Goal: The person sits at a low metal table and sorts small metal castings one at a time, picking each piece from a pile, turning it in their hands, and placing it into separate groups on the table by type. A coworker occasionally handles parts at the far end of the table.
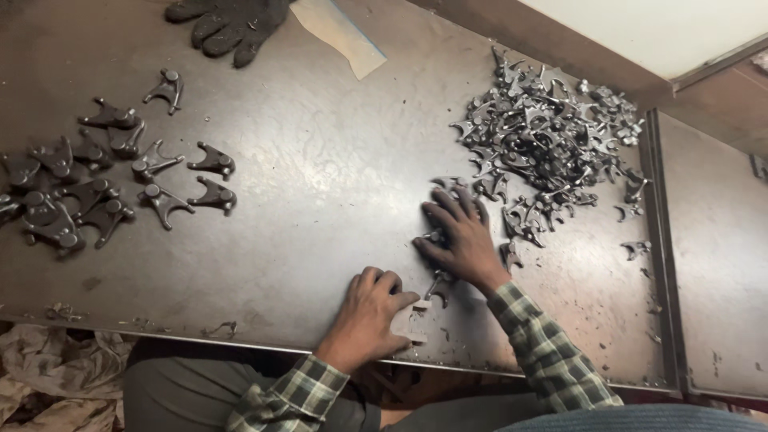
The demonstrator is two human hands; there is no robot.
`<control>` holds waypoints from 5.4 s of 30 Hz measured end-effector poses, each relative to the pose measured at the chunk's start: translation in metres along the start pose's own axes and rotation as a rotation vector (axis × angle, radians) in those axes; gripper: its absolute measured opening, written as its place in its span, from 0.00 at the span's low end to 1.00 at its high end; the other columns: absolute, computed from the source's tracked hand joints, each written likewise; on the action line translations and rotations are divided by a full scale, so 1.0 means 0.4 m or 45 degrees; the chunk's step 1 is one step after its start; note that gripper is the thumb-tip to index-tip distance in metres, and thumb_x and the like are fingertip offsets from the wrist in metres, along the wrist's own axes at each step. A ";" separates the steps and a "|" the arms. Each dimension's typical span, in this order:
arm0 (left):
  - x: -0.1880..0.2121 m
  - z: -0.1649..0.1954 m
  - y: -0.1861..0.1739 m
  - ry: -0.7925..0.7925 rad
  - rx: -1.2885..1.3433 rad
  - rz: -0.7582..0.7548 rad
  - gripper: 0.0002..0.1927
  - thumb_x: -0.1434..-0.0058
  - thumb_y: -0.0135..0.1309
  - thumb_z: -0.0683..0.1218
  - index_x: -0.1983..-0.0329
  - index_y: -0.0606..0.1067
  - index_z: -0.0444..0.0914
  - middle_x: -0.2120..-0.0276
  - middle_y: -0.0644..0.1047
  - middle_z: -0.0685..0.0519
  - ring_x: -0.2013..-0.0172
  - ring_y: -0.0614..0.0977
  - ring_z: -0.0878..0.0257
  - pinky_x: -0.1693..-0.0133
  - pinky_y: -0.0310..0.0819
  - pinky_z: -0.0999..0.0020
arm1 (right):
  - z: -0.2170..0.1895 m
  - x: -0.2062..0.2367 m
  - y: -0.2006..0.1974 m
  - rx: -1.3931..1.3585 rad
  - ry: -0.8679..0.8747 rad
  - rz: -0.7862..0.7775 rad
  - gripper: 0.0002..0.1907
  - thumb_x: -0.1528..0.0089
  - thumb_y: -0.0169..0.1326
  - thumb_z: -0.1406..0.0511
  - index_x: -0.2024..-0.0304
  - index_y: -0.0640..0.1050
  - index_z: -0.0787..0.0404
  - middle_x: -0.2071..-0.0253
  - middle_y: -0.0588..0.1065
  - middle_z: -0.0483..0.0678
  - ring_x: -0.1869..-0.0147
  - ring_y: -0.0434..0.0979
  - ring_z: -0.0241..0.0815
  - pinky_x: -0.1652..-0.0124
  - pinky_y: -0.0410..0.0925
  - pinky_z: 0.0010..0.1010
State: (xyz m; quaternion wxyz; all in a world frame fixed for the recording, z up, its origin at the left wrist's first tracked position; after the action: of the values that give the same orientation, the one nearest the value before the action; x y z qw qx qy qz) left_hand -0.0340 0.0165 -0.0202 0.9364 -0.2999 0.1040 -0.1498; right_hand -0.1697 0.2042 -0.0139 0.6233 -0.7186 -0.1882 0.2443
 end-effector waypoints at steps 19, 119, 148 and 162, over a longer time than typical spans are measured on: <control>0.003 -0.005 0.012 0.045 -0.055 0.048 0.33 0.64 0.72 0.51 0.51 0.82 0.44 0.54 0.74 0.49 0.50 0.71 0.48 0.44 0.65 0.51 | -0.127 0.328 -0.117 -0.354 0.160 -0.019 0.14 0.40 0.56 0.69 0.51 0.77 0.63 0.51 0.74 0.57 0.49 0.75 0.59 0.52 0.71 0.43; 0.004 -0.006 0.023 0.080 -0.014 0.137 0.34 0.63 0.72 0.47 0.47 0.81 0.39 0.50 0.75 0.48 0.47 0.71 0.48 0.42 0.68 0.53 | 0.105 0.365 -0.072 -1.818 0.707 0.128 0.22 0.46 0.64 0.70 0.49 0.77 0.58 0.56 0.77 0.43 0.56 0.78 0.36 0.60 0.74 0.27; 0.001 0.000 0.027 0.078 -0.006 0.162 0.34 0.64 0.73 0.48 0.49 0.81 0.40 0.50 0.75 0.49 0.47 0.72 0.47 0.44 0.68 0.52 | -0.134 0.317 -0.108 -0.483 0.259 0.051 0.14 0.44 0.66 0.65 0.58 0.83 0.64 0.60 0.80 0.52 0.62 0.84 0.48 0.63 0.75 0.34; 0.001 0.003 0.029 0.068 -0.003 0.132 0.33 0.61 0.73 0.48 0.48 0.81 0.38 0.50 0.75 0.48 0.46 0.71 0.47 0.42 0.67 0.52 | -0.037 0.340 -0.063 -0.830 0.414 -0.048 0.17 0.46 0.67 0.64 0.56 0.82 0.63 0.60 0.79 0.47 0.64 0.81 0.41 0.64 0.74 0.29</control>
State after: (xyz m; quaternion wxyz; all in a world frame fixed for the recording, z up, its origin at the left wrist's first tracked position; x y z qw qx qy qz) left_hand -0.0309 0.0260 -0.0261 0.9394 -0.2911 0.1446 -0.1091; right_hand -0.0500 0.2744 -0.0032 0.3876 -0.9054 -0.1679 0.0422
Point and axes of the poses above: each hand's wrist, its own x-axis away from the middle knuckle, its own y-axis out of the palm, z = x × y, the point moved 3 cm from there along -x, towards the middle knuckle
